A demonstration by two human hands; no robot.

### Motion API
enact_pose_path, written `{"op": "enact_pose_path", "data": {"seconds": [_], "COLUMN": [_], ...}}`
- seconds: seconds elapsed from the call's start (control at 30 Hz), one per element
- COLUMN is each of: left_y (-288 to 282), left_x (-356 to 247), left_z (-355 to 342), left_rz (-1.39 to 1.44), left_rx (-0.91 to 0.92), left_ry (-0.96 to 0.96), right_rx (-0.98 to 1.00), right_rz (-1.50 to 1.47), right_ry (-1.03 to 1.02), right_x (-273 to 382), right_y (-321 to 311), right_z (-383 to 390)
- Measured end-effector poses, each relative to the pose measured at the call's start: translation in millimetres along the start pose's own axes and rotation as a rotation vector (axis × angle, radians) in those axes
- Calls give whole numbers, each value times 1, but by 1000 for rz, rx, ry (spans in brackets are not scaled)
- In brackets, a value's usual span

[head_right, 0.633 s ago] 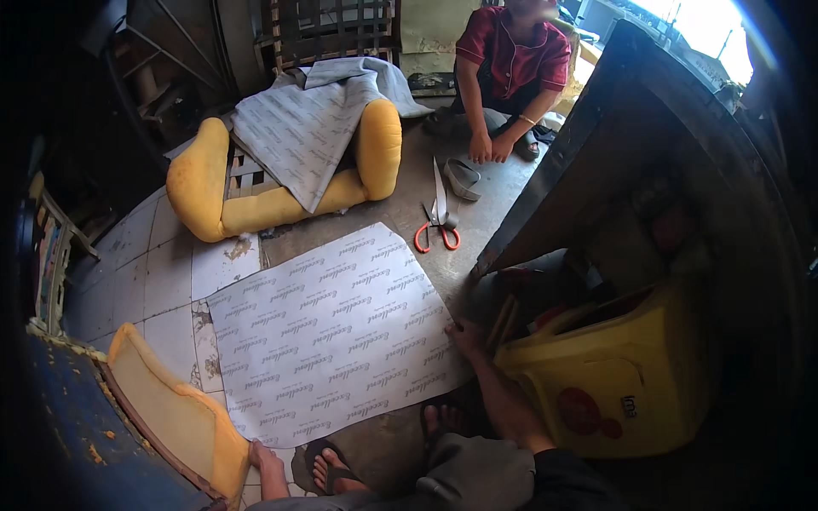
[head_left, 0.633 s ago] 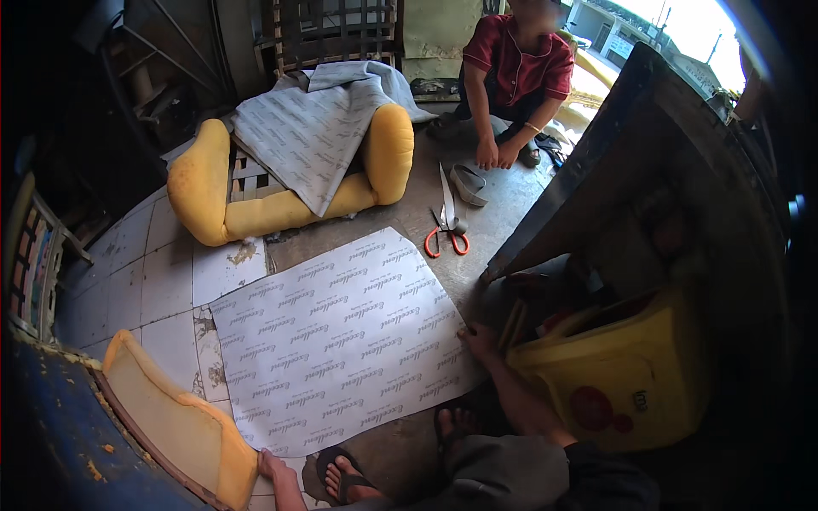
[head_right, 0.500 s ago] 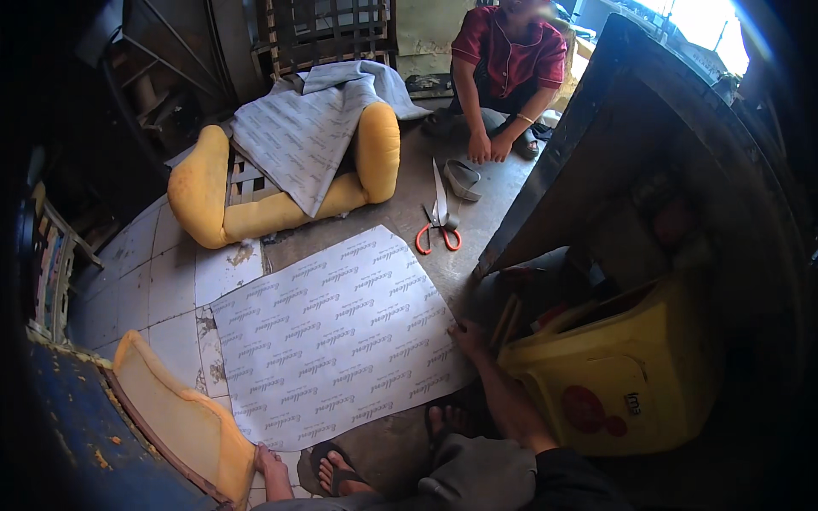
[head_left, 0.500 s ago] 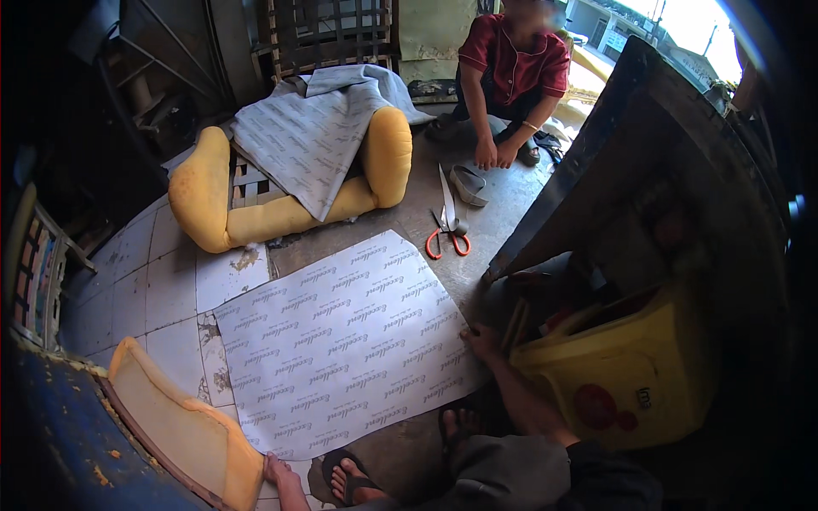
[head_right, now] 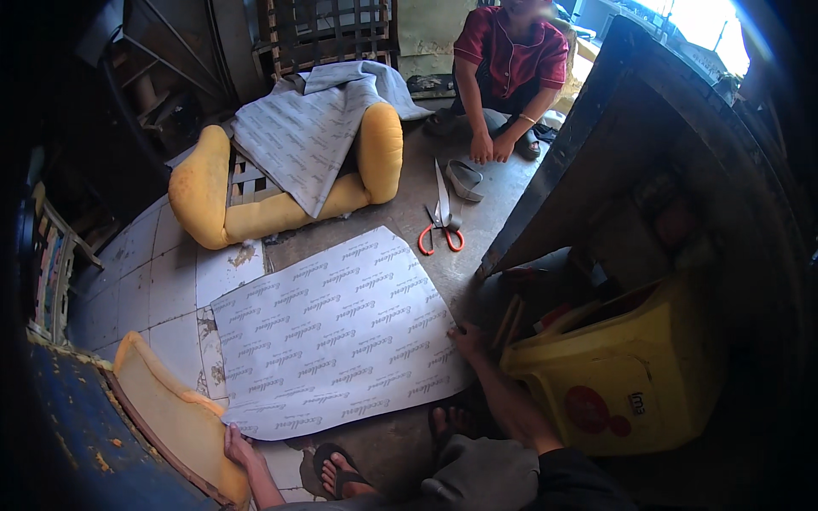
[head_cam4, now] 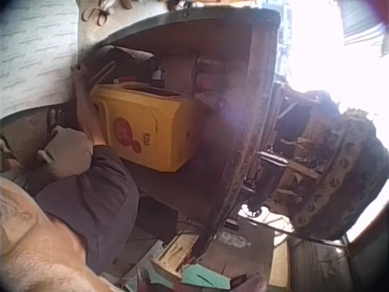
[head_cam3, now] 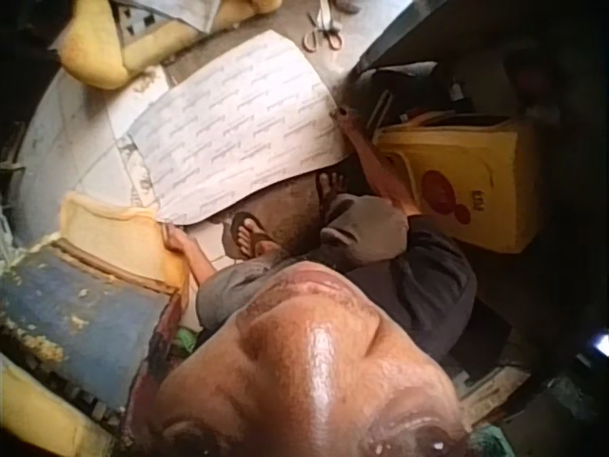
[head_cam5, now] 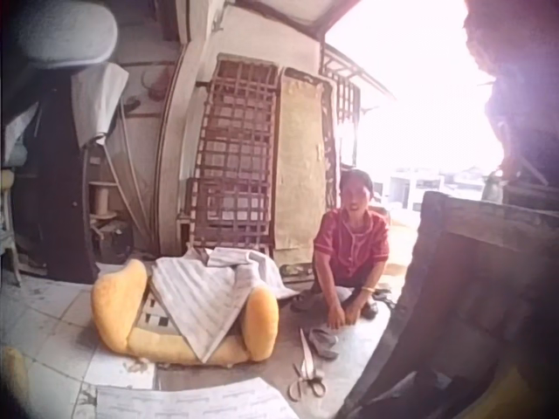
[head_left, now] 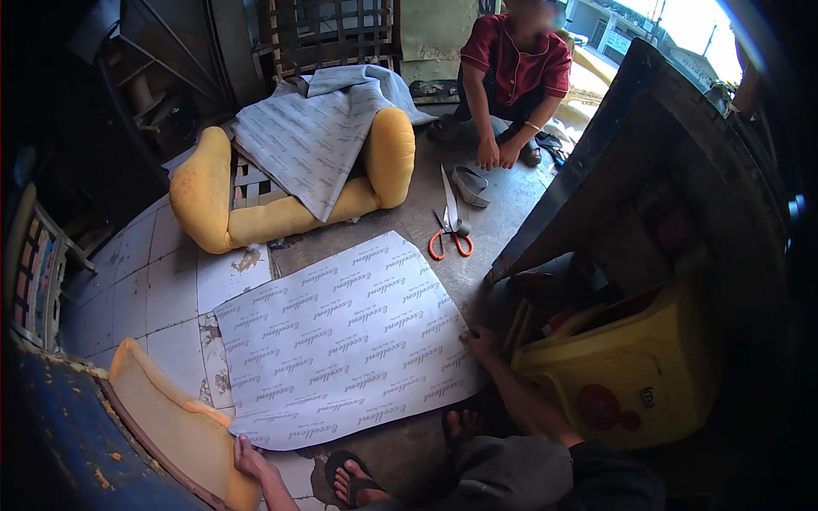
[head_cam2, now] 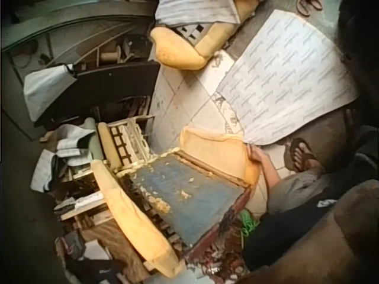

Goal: The person trims a patterned upholstery sheet using scissors, spreads and aligns the material on the floor, and cuts around the edges of the template sheet using scissors.

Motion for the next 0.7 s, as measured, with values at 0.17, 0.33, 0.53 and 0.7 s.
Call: {"op": "enact_pose_path", "data": {"seconds": [0.17,0.33,0.53,0.7], "left_y": [7,-15,-21,-19], "left_x": [-20,22,43,37], "left_z": [-7,-6,-14,-16], "left_rz": [103,-70,-308,-645], "left_rx": [61,6,127,49], "left_ry": [-5,-170,146,289], "right_rx": [-31,45,-20,13], "right_rz": [-76,-185,-78,-68], "right_ry": [-19,-43,-97,14], "right_x": [4,4,0,-6], "right_y": [5,1,-12,-13], "right_z": [12,9,22,31]}}
Point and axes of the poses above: each hand's wrist, its own z-axis away from the middle knuckle, its own y-axis out of the palm, x = y × z, the point moved 2 cm from there along -z, towards the middle knuckle, and after that the axes turned 14 degrees about z, right-handed, at the moved point
